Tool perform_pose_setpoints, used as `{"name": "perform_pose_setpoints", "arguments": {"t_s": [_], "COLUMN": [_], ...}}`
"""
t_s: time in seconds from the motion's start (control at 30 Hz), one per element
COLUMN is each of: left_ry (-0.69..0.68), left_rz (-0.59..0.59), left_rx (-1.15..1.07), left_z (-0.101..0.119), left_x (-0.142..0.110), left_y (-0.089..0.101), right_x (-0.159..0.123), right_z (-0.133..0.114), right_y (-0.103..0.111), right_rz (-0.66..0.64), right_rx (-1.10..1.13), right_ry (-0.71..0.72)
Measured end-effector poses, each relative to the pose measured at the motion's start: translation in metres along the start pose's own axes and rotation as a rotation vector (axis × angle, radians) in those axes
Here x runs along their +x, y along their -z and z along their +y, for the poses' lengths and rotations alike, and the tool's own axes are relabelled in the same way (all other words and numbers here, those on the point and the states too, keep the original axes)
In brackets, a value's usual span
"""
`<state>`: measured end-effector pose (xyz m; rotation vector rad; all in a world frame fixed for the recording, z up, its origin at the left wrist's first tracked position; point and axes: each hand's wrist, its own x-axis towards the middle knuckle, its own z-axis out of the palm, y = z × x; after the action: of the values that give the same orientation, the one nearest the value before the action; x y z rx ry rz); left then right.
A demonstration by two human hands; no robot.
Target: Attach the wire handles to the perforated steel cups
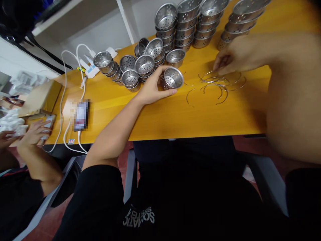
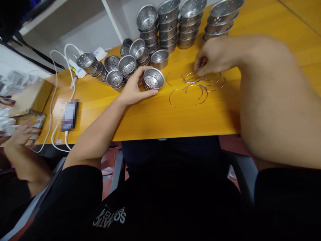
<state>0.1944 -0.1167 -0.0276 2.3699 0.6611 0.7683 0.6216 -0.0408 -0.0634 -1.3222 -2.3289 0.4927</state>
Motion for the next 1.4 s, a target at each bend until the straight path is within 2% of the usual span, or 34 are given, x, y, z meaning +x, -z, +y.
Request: {"name": "perform_pose_setpoints", "arguments": {"t_s": [0.07, 0.1, 0.17, 0.23, 0.37, 0.47, 0.57, 0.8, 1.03, 1.27, 1.4], "left_ry": [-0.012, -0.021, -0.039, -0.051, -0.063, -0.068, -0.058, -0.051, -0.059, -0.075, -0.081], "left_rz": [0.003, 0.01, 0.033, 0.06, 0.108, 0.122, 0.12, 0.119, 0.08, 0.085, 0.104], "left_rx": [0.005, 0.005, 0.001, -0.005, -0.003, 0.004, 0.016, 0.071, 0.069, 0.067, 0.074], "left_z": [-0.001, -0.002, -0.005, -0.008, -0.011, -0.011, -0.008, 0.0, -0.005, -0.011, -0.017], "left_x": [0.0, 0.0, 0.0, 0.001, 0.003, 0.004, 0.003, 0.001, 0.003, 0.002, 0.003], "left_y": [-0.001, -0.001, -0.002, -0.003, -0.003, -0.003, -0.001, 0.004, 0.004, 0.003, 0.003], "right_x": [-0.001, -0.002, -0.003, -0.005, -0.01, -0.01, -0.008, -0.005, -0.009, -0.005, -0.002], "right_z": [-0.001, -0.006, -0.028, -0.064, -0.141, -0.169, -0.174, -0.18, -0.195, -0.187, -0.182], "right_y": [0.006, 0.009, 0.013, 0.013, 0.007, 0.001, -0.004, -0.014, -0.015, -0.021, -0.023], "right_rz": [-0.1, -0.11, 0.055, 0.247, 0.308, 0.36, 0.382, 0.346, 0.363, 0.365, 0.371], "right_rx": [-0.117, -0.171, -0.193, -0.139, 0.175, 0.268, 0.252, 0.289, 0.21, 0.25, 0.294], "right_ry": [0.077, 0.107, 0.122, 0.141, 0.183, 0.181, 0.171, 0.122, 0.154, 0.131, 0.06]}}
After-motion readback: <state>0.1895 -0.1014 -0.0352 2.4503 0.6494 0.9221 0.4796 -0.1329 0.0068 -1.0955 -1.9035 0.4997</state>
